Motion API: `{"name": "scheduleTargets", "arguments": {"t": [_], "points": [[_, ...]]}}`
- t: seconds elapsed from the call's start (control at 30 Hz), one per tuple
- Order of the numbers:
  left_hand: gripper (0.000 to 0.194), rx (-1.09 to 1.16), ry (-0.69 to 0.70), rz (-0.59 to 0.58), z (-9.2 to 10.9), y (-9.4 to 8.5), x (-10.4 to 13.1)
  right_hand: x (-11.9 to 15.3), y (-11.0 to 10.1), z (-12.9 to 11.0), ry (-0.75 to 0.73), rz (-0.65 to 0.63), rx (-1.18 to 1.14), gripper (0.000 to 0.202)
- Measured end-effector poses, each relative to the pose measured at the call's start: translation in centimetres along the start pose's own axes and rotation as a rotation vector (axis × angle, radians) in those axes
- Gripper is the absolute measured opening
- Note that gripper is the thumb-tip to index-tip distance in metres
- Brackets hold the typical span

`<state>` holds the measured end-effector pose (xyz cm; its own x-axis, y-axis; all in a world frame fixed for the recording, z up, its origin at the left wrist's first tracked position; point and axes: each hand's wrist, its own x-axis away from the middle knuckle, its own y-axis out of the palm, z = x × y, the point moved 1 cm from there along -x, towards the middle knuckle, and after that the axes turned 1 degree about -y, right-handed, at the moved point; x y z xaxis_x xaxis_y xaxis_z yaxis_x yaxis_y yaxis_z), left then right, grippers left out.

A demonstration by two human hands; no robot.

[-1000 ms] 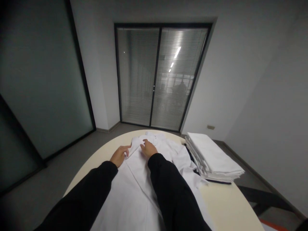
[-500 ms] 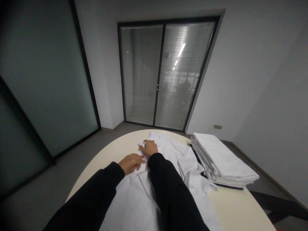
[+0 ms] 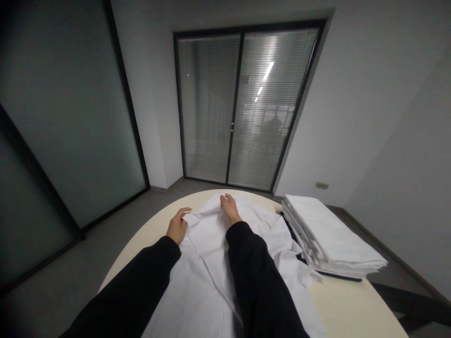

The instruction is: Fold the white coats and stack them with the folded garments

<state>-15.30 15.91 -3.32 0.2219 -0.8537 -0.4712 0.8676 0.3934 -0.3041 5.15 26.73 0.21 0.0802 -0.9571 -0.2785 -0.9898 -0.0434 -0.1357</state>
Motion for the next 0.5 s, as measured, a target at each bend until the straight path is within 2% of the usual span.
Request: {"name": "scheduleTargets", "arguments": {"t": [0.13,0.3,0.4,0.5], "points": [[0.043,-0.028,0.011,0.04,0.0,-0.2,0.0,-0.5,1.1,-0.2,-0.004,0.02,-0.088,0.039],[0.037,-0.054,0.026,-0.001,-0.2,-0.1,0.0,-0.9,2.0,-0.6,0.01,0.021,-0.105,0.05],[0.037,-0.029,-0.04,0.028,-0.8,0.1,-0.1,-1.1,2.3,-0.7,0.007,0.0,-0.096,0.063],[0.038,0.013,-0.125,0.029,-1.4,0.2,-0.5,-1.7,2.4,-1.0,-0.054,-0.014,-0.074,0.052]]}}
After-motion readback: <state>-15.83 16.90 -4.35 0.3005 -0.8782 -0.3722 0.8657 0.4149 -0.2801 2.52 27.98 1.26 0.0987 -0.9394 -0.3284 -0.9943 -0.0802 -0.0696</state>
